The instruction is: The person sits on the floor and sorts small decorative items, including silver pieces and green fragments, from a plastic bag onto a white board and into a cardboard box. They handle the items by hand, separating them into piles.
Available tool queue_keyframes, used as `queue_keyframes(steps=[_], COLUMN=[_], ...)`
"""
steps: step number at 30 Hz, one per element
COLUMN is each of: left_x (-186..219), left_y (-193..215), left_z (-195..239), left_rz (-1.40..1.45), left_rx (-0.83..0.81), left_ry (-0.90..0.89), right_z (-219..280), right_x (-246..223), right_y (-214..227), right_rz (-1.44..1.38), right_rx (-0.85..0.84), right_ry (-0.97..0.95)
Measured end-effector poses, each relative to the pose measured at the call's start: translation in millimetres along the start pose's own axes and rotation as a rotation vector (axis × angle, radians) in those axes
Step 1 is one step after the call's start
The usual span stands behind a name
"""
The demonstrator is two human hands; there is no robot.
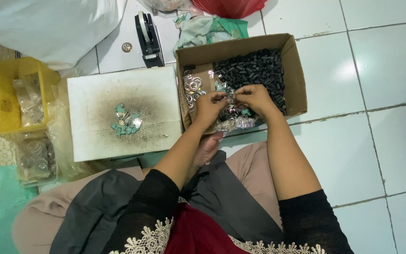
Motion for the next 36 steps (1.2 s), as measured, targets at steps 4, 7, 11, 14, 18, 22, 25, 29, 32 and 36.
queue_keyframes(steps=[4, 7, 11, 14, 18, 22, 25, 29, 32, 36], left_x=[23.4, 55.0, 83.0, 86.3, 87.8, 101.3, 101.2, 115.8, 121.2, 137.5], left_y=[15.5, 43.1, 104.1, 155.6, 226.4, 278.2, 301.8, 310.0, 311.4, 312.6], left_z=[8.8, 33.5, 71.4, 94.4, 122.1, 147.8, 152.9, 160.5, 163.8, 170.5], left_rz=[-0.073, 0.012, 0.004, -0.01, -0.284, -0.335, -0.403, -0.463, -0.559, -0.543], left_rx=[0.042, 0.107, 0.203, 0.257, 0.35, 0.447, 0.453, 0.491, 0.532, 0.602], left_ry=[-0.014, -0.039, -0.055, -0.06, -0.035, -0.024, -0.059, -0.112, -0.214, -0.323], right_z=[21.3, 35.6, 43.2, 46.5, 41.6, 39.3, 43.4, 45.2, 40.3, 37.3], right_x=[-26.2, -48.0, -66.8, -77.3, -77.9, -88.9, -102.0, -118.7, -124.1, -126.2], right_y=[-14.0, -43.3, -101.1, -158.5, -239.8, -293.4, -314.7, -310.8, -272.4, -184.4], right_rz=[-0.09, -0.16, -0.16, -0.157, -0.167, -0.1, 0.049, 0.484, 0.604, 0.731], right_rx=[-0.015, -0.054, -0.173, -0.248, -0.297, -0.308, -0.271, -0.118, -0.014, 0.163], right_ry=[0.004, 0.032, 0.045, 0.056, 0.049, 0.102, 0.176, 0.347, 0.399, 0.479])
Point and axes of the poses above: each hand's wrist, its own z-axis away from the middle knuckle, its own y-axis out of the back of the hand, x = y × z, the point moved 8 cm from there along -z, towards the middle knuckle, and after that the axes turned 7 degrees about -y, right-handed, at the moved point
